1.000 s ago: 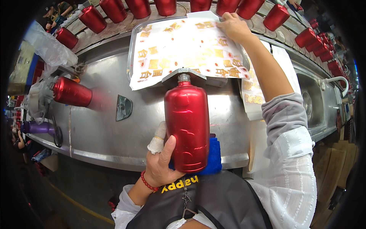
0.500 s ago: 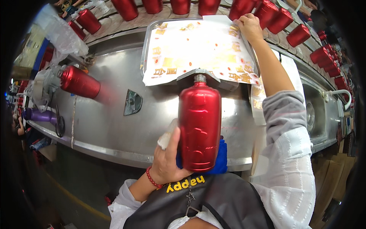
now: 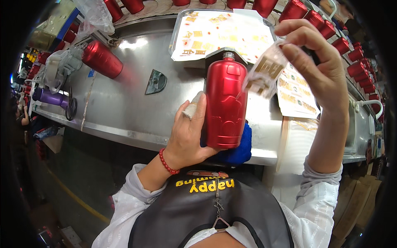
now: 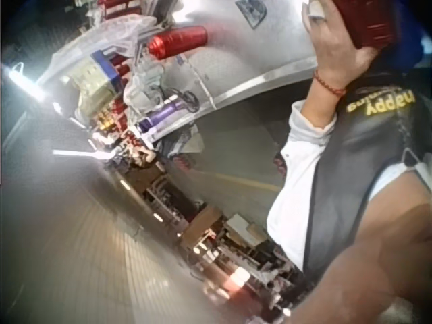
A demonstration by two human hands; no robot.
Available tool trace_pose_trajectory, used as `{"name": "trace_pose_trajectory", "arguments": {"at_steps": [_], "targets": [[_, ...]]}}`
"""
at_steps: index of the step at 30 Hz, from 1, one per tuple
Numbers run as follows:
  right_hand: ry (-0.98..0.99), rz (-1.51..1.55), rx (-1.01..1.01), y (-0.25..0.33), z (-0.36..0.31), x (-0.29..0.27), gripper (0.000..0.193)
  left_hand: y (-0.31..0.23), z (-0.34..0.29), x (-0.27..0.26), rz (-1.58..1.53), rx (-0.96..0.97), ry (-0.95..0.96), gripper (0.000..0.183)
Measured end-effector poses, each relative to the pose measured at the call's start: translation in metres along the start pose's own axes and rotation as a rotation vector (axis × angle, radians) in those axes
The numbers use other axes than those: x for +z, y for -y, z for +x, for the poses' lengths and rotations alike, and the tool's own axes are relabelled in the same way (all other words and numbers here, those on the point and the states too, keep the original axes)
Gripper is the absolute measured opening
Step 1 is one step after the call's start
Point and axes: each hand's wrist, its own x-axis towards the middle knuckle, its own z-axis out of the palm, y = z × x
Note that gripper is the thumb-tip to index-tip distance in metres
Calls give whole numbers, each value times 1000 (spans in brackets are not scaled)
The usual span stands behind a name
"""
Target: The person applies gold decorative stickers to red cylindrical bottles. They peel each sticker from a sheet, align it on the bottle, and smooth it down with a green squeegee. The person repeats this process on multiple bottles, rotating them to ensure the sticker adheres evenly.
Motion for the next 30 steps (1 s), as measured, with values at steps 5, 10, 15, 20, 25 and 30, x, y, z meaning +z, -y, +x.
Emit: {"name": "trace_pose_trajectory", "arguments": {"at_steps": [5, 10, 15, 20, 25, 30], "targets": [[39, 50, 213, -16, -16, 55, 17, 9, -1, -3, -481, -109, 80, 111], [-89, -44, 197, -40, -21, 87, 15, 7, 33, 5, -969, -455, -30, 90], [-83, 20, 158, -44, -20, 88, 16, 0, 47, 17, -1025, -445, -90, 94], [-93, 40, 140, -46, -22, 91, 17, -3, 47, 17, -1094, -416, -97, 91], [-90, 4, 103, -48, -20, 90, 17, -4, 48, 15, -1218, -424, -114, 86], [-94, 12, 116, -49, -18, 91, 18, -1, 47, 16, -1202, -418, -72, 76]]}}
